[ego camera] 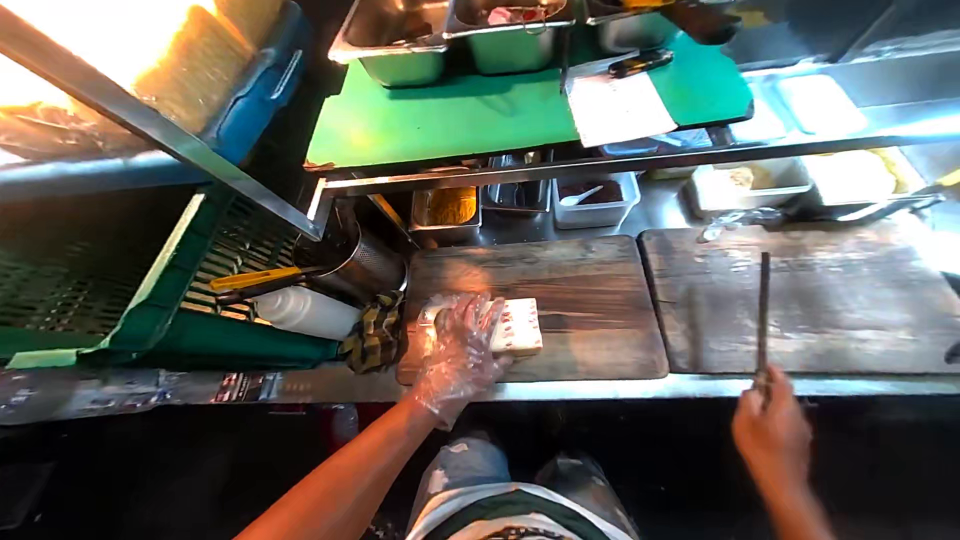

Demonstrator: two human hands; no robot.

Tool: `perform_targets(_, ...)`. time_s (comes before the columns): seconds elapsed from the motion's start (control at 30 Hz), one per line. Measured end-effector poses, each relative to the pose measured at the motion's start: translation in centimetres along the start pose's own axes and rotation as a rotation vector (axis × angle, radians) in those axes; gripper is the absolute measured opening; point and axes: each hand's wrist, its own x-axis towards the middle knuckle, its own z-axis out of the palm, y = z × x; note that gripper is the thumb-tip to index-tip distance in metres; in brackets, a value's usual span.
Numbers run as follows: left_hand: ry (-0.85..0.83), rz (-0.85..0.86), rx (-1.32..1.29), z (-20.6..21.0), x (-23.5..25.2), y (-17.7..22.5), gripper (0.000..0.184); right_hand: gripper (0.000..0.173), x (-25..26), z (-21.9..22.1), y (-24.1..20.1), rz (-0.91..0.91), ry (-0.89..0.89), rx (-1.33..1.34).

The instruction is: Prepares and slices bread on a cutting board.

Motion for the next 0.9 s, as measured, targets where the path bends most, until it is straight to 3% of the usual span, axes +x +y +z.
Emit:
perform_targets(0.07,-0.135,0.023,0.018,-0.9,1.9,-0.4,0.106,0.047,-6.2,1.8,-5.6,-0.122,-0.023,0.074)
perform_targets(0.17,-0.260,0.035,0.007,-1.0,3.5,-0.5,0.107,0.050,-12.8,3.9,-15.0,-0.235,-0.165,0.104)
perform_targets(0.3,-0.276,0.046,0.001,-1.7,3.4,-0.4,0.101,0.049,-14.7,4.9,-22.6,-0.167,-0.377,-0.089)
perform_targets(0.43,-0.266,0.065,-0.038,-1.5,3.0,-0.7,0.097,0.051,-14.4,4.9,-25.5,-0.105,-0.457,-0.216)
perform_targets(0.57,-0.242,0.074,-0.056,1.0,4.0,-1.3,0.104,0.053,-14.6,5.3,-27.1,-0.019,-0.556,-0.296)
perform_targets(0.9,-0.234,0.084,-0.032,0.5,3.7,-1.4,0.103,0.052,-15.2,6.2,-27.9,-0.041,-0.494,-0.337)
